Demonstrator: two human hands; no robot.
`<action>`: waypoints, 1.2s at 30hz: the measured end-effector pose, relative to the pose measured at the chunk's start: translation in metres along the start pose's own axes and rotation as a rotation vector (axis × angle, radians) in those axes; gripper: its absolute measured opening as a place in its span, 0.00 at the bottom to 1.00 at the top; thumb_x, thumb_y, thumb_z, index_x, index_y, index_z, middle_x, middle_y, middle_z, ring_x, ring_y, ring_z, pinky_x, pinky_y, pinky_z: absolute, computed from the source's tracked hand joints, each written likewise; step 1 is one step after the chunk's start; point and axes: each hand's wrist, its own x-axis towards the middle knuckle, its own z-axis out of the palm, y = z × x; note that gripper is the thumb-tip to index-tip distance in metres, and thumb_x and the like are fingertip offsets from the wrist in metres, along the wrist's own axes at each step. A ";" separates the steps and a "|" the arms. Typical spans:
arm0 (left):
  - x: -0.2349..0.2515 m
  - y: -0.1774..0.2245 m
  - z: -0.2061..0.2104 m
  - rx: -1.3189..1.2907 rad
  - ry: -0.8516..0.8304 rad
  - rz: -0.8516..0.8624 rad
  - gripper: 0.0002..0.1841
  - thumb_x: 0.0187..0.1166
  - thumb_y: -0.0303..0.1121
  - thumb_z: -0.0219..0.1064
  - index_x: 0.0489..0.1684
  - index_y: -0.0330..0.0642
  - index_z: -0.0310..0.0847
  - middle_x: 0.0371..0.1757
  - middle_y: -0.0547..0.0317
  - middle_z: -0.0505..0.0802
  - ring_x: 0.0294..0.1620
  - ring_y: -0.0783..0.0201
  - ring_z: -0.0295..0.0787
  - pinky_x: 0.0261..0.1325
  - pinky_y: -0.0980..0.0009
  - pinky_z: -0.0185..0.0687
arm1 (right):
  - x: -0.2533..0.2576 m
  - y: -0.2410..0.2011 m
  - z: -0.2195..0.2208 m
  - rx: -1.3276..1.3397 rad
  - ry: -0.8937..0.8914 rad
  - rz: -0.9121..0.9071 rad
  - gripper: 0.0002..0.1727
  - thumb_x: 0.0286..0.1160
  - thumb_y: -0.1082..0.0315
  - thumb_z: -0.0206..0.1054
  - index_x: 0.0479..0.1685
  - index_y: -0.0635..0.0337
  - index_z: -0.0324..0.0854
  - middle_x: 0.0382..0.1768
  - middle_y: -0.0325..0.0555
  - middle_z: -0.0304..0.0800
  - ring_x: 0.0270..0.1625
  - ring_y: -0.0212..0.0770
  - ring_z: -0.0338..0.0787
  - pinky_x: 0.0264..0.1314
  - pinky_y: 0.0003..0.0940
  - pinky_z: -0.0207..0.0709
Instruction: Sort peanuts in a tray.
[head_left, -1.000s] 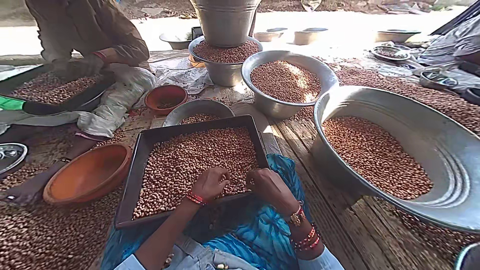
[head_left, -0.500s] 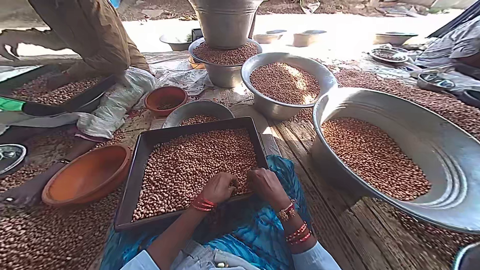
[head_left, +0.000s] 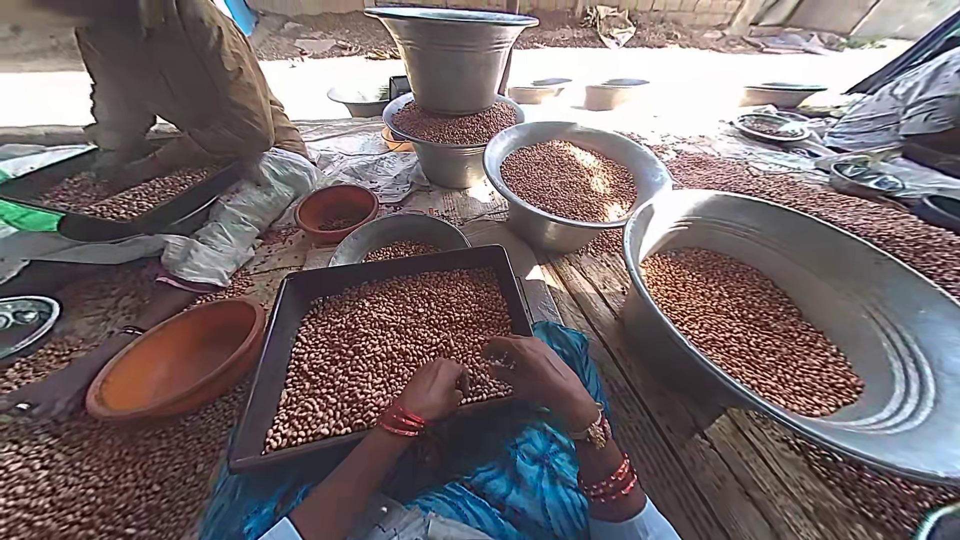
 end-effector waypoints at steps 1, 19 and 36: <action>-0.002 -0.003 -0.001 -0.021 0.025 0.009 0.13 0.81 0.27 0.64 0.57 0.37 0.90 0.56 0.37 0.93 0.62 0.39 0.89 0.68 0.40 0.78 | 0.003 0.002 0.003 -0.037 -0.003 0.064 0.17 0.81 0.64 0.68 0.65 0.58 0.86 0.60 0.53 0.93 0.63 0.52 0.92 0.69 0.55 0.80; -0.022 -0.002 -0.001 0.083 0.079 -0.226 0.29 0.82 0.27 0.64 0.85 0.35 0.67 0.80 0.35 0.78 0.74 0.35 0.81 0.73 0.42 0.77 | 0.031 -0.012 0.027 -0.326 -0.231 0.335 0.29 0.76 0.68 0.70 0.79 0.59 0.74 0.72 0.65 0.81 0.69 0.66 0.85 0.65 0.64 0.78; 0.027 -0.034 -0.034 0.100 0.365 -0.094 0.15 0.84 0.33 0.65 0.61 0.36 0.88 0.67 0.38 0.88 0.72 0.39 0.83 0.68 0.43 0.80 | -0.144 0.057 0.004 -0.347 -0.272 1.003 0.25 0.81 0.59 0.68 0.73 0.62 0.80 0.63 0.67 0.89 0.68 0.69 0.87 0.66 0.68 0.77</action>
